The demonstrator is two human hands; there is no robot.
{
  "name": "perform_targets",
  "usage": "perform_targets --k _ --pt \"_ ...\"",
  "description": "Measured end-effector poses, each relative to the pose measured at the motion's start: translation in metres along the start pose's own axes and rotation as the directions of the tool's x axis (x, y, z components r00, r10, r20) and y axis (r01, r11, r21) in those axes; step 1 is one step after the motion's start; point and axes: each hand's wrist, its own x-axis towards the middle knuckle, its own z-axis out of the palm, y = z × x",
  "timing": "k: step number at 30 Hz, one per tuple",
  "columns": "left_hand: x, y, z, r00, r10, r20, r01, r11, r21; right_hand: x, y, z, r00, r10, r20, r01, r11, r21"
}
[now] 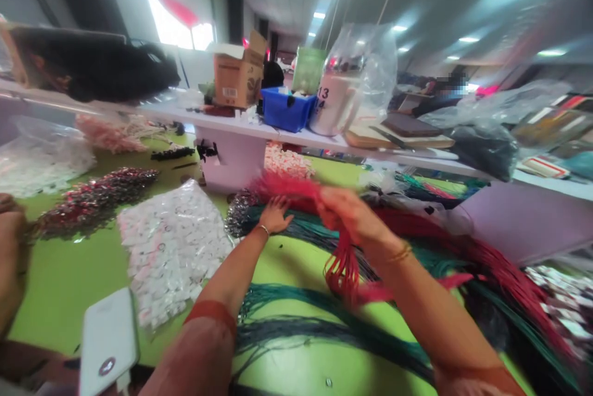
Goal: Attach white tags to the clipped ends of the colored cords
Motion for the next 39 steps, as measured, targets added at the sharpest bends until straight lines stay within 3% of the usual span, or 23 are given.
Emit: perform_targets --k 2,5,7,8,9,11,12,13,14,16,17,19,22,24,26,29,31,33,35,36,37,39 --pt "0.000 0.001 -0.004 0.999 -0.019 0.026 0.019 1.000 0.019 -0.014 -0.014 -0.007 0.998 -0.054 0.018 0.054 0.998 -0.038" --pt "-0.006 0.015 -0.017 1.000 -0.003 -0.007 0.003 0.998 0.060 -0.028 -0.013 -0.014 1.000 0.000 0.010 0.002 0.990 -0.142" --pt "-0.020 0.035 -0.031 0.993 0.116 -0.018 -0.114 0.989 0.097 -0.034 -0.001 -0.017 0.999 0.014 -0.051 -0.025 0.978 -0.207" --pt "-0.030 0.048 -0.039 0.969 0.247 -0.005 -0.245 0.964 0.108 -0.037 0.007 -0.018 0.996 0.012 -0.085 -0.031 0.974 -0.223" --pt "-0.042 0.061 -0.048 0.916 0.401 0.020 -0.401 0.909 0.114 -0.040 0.013 -0.018 0.994 0.006 -0.112 -0.032 0.972 -0.231" --pt "-0.069 0.087 -0.069 0.748 0.663 -0.013 -0.658 0.745 0.112 -0.046 0.020 -0.015 0.992 -0.013 -0.129 -0.019 0.970 -0.244" --pt "-0.082 0.098 -0.082 0.687 0.721 -0.090 -0.710 0.693 0.127 -0.050 0.020 -0.012 0.993 -0.034 -0.110 0.004 0.964 -0.265" --pt "-0.093 0.107 -0.095 0.660 0.730 -0.178 -0.717 0.682 0.142 -0.055 0.019 -0.007 0.995 -0.065 -0.073 0.041 0.955 -0.294" --pt "-0.102 0.113 -0.110 0.662 0.705 -0.255 -0.694 0.705 0.146 -0.059 0.016 -0.002 0.995 -0.101 -0.019 0.089 0.942 -0.323" --pt "-0.111 0.119 -0.140 0.757 0.544 -0.361 -0.551 0.829 0.094 -0.068 0.009 0.010 0.981 -0.162 0.107 0.189 0.918 -0.349" --pt "-0.113 0.119 -0.154 0.813 0.477 -0.334 -0.493 0.869 0.042 -0.072 0.006 0.016 0.972 -0.164 0.168 0.214 0.915 -0.342" --pt "-0.112 0.115 -0.177 0.883 0.436 -0.173 -0.452 0.889 -0.070 -0.082 0.004 0.023 0.959 -0.081 0.272 0.165 0.939 -0.302" --pt "-0.115 0.104 -0.201 0.907 0.413 0.077 -0.396 0.902 -0.173 -0.103 0.020 0.022 0.940 0.103 0.326 -0.043 0.981 -0.187" --pt "-0.120 0.095 -0.213 0.912 0.388 0.133 -0.353 0.908 -0.224 -0.124 0.041 0.011 0.951 0.150 0.271 -0.129 0.987 -0.095" --pt "-0.125 0.086 -0.221 0.916 0.366 0.161 -0.312 0.906 -0.287 -0.149 0.063 -0.008 0.943 0.209 0.259 -0.189 0.977 -0.103" --pt "-0.126 0.077 -0.218 0.904 0.352 0.240 -0.241 0.888 -0.392 -0.187 0.092 -0.047 0.876 0.363 0.318 -0.257 0.909 -0.329" --pt "-0.121 0.078 -0.200 0.891 0.362 0.273 -0.224 0.875 -0.428 -0.205 0.106 -0.071 0.875 0.397 0.276 -0.177 0.794 -0.582" --pt "-0.115 0.084 -0.173 0.873 0.395 0.286 -0.264 0.876 -0.405 -0.216 0.117 -0.087 0.928 0.360 0.094 -0.113 0.512 -0.852" --pt "-0.111 0.092 -0.142 0.838 0.433 0.332 -0.326 0.885 -0.333 -0.221 0.129 -0.094 0.935 0.347 -0.070 -0.133 0.163 -0.978" --pt "-0.110 0.096 -0.128 0.828 0.436 0.353 -0.351 0.894 -0.280 -0.222 0.135 -0.095 0.925 0.366 -0.107 -0.131 0.042 -0.990" --pt "-0.109 0.097 -0.115 0.815 0.442 0.374 -0.379 0.896 -0.231 -0.222 0.142 -0.094 0.914 0.392 -0.108 -0.107 -0.026 -0.994" --pt "-0.110 0.096 -0.092 0.787 0.467 0.403 -0.434 0.884 -0.175 -0.221 0.153 -0.092 0.910 0.408 -0.074 -0.050 -0.071 -0.996"
